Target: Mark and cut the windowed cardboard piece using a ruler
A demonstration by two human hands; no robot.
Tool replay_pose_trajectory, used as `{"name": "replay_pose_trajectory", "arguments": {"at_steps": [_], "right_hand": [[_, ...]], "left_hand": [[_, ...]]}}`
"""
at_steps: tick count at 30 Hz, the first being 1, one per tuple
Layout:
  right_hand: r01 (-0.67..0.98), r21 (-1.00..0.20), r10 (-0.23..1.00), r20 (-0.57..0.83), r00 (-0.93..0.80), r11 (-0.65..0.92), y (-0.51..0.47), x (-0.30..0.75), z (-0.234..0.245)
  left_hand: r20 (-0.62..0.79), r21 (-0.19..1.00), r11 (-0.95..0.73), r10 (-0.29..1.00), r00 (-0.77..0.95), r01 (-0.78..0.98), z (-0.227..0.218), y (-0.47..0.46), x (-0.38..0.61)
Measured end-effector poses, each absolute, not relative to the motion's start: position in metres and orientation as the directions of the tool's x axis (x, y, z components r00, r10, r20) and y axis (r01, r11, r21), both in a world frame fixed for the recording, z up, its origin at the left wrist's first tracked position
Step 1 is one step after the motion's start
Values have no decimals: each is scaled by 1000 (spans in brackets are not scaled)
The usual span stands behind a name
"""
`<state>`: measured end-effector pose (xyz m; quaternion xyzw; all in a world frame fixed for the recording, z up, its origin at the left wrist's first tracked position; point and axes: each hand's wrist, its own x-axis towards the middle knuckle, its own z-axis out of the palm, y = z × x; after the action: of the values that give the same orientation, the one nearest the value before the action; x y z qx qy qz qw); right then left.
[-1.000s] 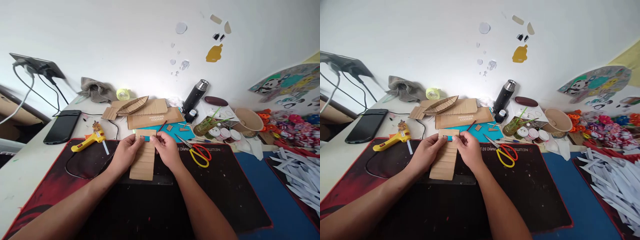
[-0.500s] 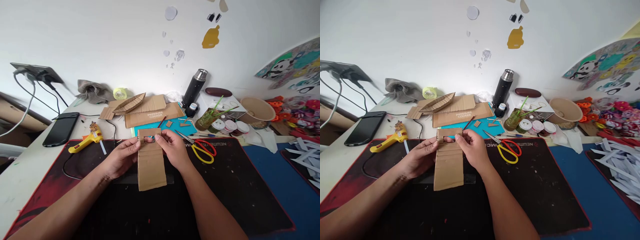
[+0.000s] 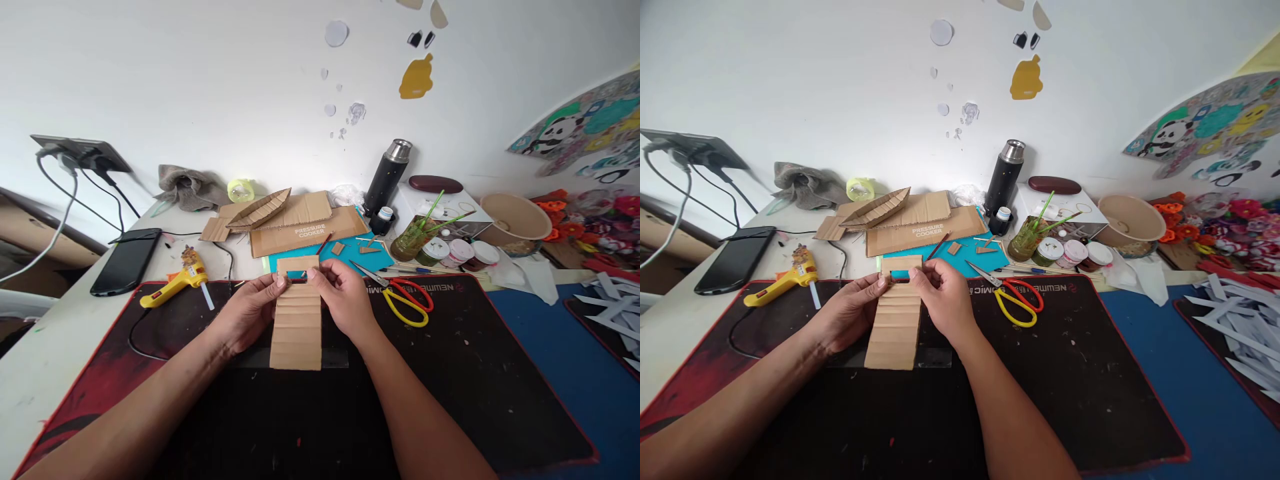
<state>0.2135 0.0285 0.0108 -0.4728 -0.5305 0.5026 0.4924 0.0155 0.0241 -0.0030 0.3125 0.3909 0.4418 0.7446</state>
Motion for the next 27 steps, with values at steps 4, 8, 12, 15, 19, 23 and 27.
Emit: {"name": "replay_pose_trajectory", "arguments": {"at_steps": [4,8,12,15,19,23,27], "right_hand": [[36,-998,998,53,-45,55,29,214,6],[47,-997,998,59,13,58,32,217,1],[55,-996,998,67,-4,67,32,218,0],[56,-996,997,66,-34,67,30,215,1],[55,-996,996,68,-62,72,28,212,5],[71,-995,992,69,-105,77,26,210,8],[71,-995,992,55,-112,63,26,211,10]], "left_hand": [[-297,859,340,940,169,-383,-8,31,9],[-215,919,203,977,0,-338,-4,39,-5],[-101,981,92,994,-43,-174,9,36,-6],[-126,991,128,987,102,-22,15,29,3],[-167,985,170,970,174,2,15,25,13],[-165,986,166,971,176,7,16,24,16],[-151,989,148,974,169,28,20,21,16]]}}
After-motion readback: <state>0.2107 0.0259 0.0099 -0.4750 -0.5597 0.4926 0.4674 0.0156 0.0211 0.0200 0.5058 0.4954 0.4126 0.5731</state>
